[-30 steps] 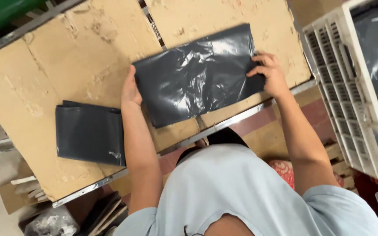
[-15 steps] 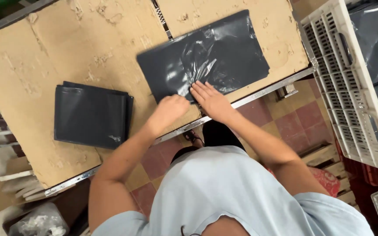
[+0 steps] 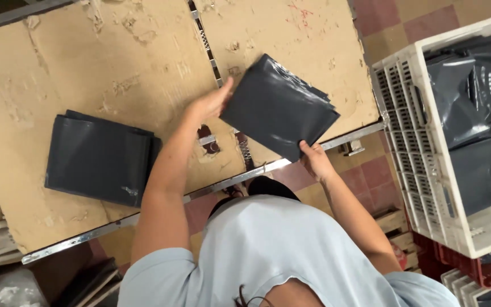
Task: The person repeatedly picks black poly mailers from a conveyor belt, folds them in half and then in thirds on a wooden table, and stacks the folded mailers into a white plastic crate. The process is repeated continuously throughout the clip.
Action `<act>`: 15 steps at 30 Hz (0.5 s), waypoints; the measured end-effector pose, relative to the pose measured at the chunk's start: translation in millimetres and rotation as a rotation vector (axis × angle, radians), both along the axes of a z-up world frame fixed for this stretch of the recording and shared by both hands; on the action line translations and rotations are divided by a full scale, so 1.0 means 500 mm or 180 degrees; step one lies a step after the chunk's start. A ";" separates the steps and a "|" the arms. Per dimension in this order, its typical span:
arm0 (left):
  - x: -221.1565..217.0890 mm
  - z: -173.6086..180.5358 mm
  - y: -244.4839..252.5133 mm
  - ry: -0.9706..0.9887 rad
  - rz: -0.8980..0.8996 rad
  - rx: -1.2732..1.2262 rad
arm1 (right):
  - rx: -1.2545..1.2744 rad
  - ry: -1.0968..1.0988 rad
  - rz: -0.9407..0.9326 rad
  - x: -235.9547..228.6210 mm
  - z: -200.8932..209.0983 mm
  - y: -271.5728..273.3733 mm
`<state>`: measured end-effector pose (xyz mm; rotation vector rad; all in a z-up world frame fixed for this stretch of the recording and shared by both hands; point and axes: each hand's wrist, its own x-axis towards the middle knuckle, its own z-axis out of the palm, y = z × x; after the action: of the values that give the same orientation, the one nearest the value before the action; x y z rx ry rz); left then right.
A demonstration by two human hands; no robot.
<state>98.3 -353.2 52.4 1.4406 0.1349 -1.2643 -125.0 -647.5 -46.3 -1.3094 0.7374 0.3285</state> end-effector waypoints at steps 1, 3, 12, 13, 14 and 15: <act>-0.006 -0.045 -0.002 0.0007 0.0024 0.0001 | 0.0001 0.0007 0.0024 0.011 0.064 0.019; -0.001 -0.132 -0.004 -0.2912 -0.0585 0.0777 | 0.0442 0.0219 -0.0645 0.048 0.190 0.060; -0.048 -0.058 -0.158 -0.3378 -0.0367 0.2784 | 0.0161 0.0642 -0.0451 0.062 0.131 0.025; -0.086 -0.075 -0.171 -0.3268 -0.0272 0.2868 | 0.0159 0.0693 -0.0304 0.036 0.145 0.031; -0.101 -0.089 -0.181 -0.4090 -0.0184 0.2549 | -0.0014 0.0500 -0.0340 0.036 0.154 0.037; -0.111 -0.102 -0.185 -0.4910 -0.0120 0.2221 | -0.0176 0.0298 -0.0378 0.037 0.165 0.048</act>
<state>42.9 -445.6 1.5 2.6350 -0.5438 0.1942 -106.4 -623.4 36.5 -1.3027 0.9048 0.2768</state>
